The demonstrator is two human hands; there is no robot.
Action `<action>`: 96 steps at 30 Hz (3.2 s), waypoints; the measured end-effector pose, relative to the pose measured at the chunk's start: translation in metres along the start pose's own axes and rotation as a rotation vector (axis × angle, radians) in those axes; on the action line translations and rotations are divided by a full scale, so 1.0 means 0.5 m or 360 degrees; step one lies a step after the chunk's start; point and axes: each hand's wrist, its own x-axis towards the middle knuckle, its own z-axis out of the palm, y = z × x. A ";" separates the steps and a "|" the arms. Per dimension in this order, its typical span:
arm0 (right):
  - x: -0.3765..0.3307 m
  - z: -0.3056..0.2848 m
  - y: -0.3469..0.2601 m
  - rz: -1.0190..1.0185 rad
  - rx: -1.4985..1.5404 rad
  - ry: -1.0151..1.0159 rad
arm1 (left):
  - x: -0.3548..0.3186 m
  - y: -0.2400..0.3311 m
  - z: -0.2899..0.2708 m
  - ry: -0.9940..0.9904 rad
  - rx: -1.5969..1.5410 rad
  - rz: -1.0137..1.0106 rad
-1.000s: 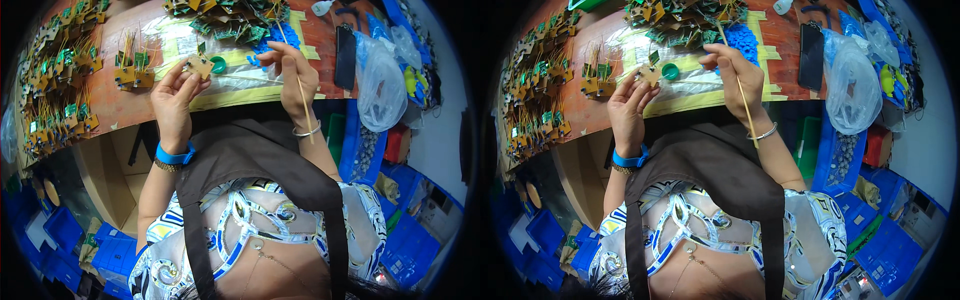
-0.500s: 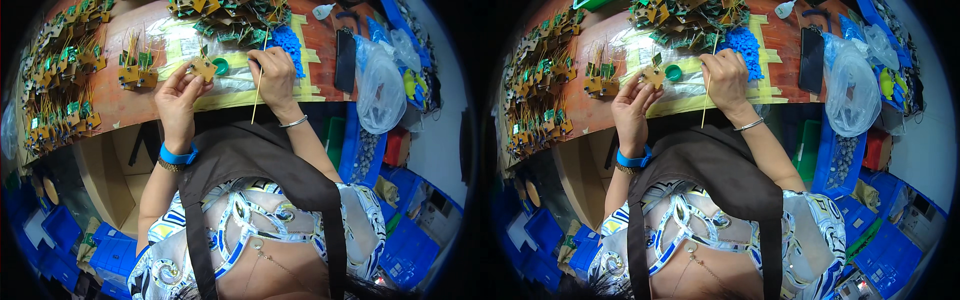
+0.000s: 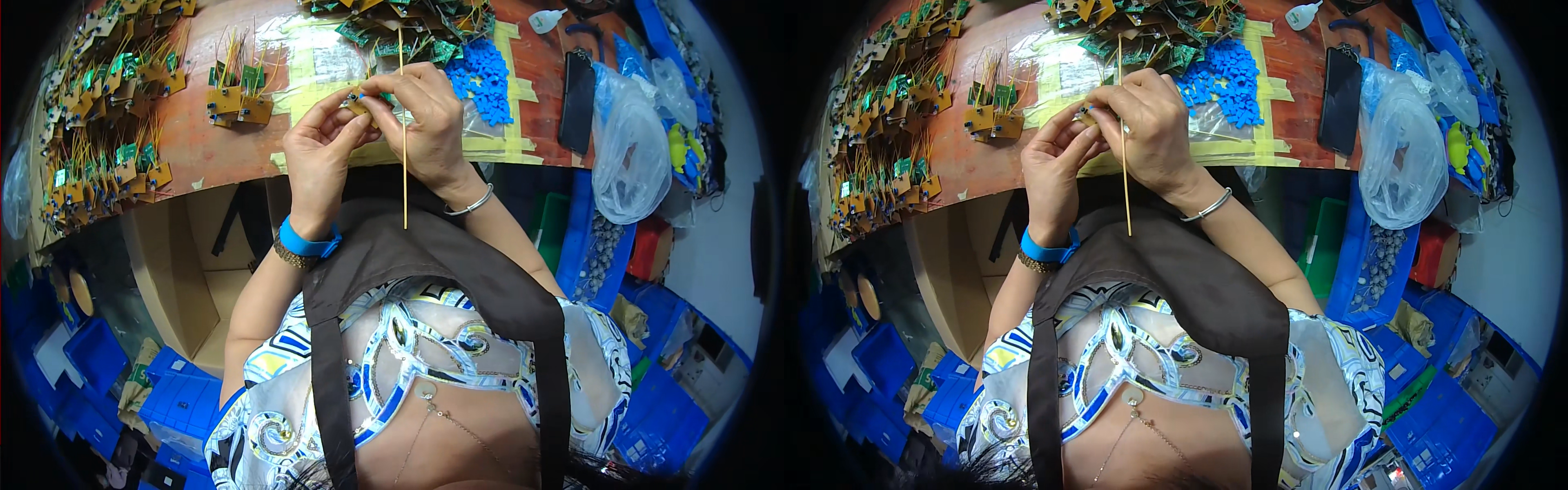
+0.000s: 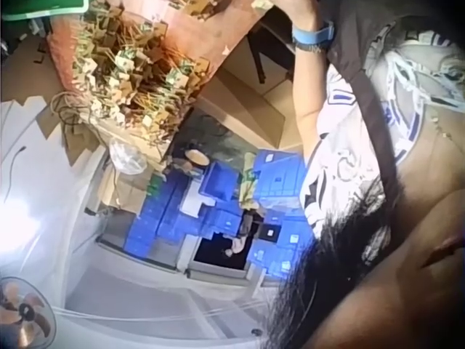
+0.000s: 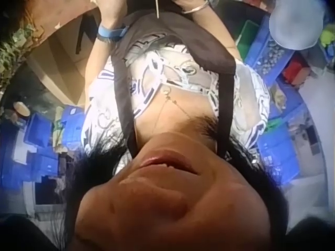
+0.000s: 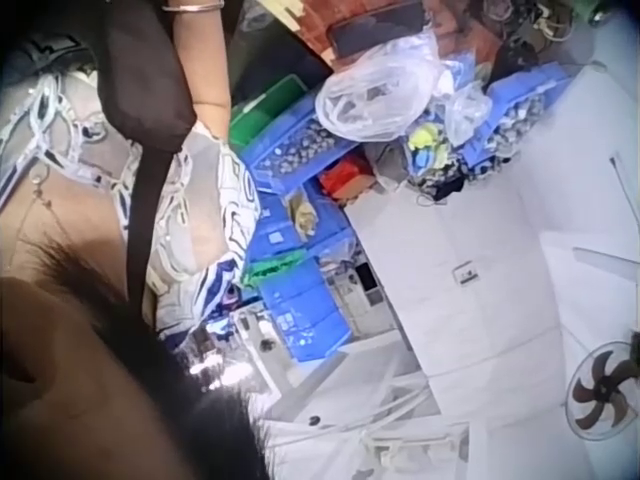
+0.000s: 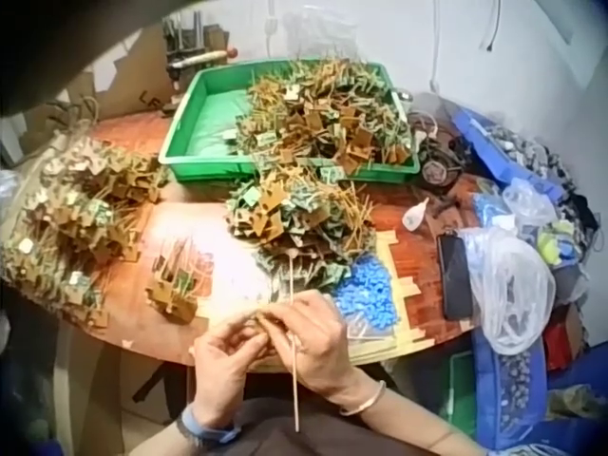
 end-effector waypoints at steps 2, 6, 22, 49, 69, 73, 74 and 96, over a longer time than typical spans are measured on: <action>-0.003 0.001 0.001 -0.0029 -0.0040 0.0009 | 0.001 0.001 0.001 0.0011 -0.0044 -0.0046; -0.007 -0.001 0.001 -0.0064 -0.0060 0.0004 | 0.000 0.005 0.002 0.0034 -0.0028 -0.0043; -0.008 0.009 0.005 -0.0076 -0.0057 0.0030 | 0.007 0.006 0.004 0.0098 -0.0039 -0.0057; -0.018 -0.058 0.033 0.0059 0.0064 0.0265 | 0.152 0.017 -0.018 -0.0066 0.2442 0.1589; -0.062 -0.038 0.048 0.0512 0.0588 -0.0280 | 0.068 0.002 -0.077 0.0337 0.0653 0.0589; -0.073 -0.028 0.058 0.0545 0.0524 -0.0350 | 0.065 -0.009 -0.069 0.0406 0.0666 0.0664; -0.072 -0.030 0.056 0.0544 0.0523 -0.0353 | 0.062 -0.010 -0.067 0.0407 0.0685 0.0667; -0.044 -0.034 0.008 0.0543 0.1006 -0.0302 | 0.012 0.017 -0.009 0.0029 0.0020 -0.0100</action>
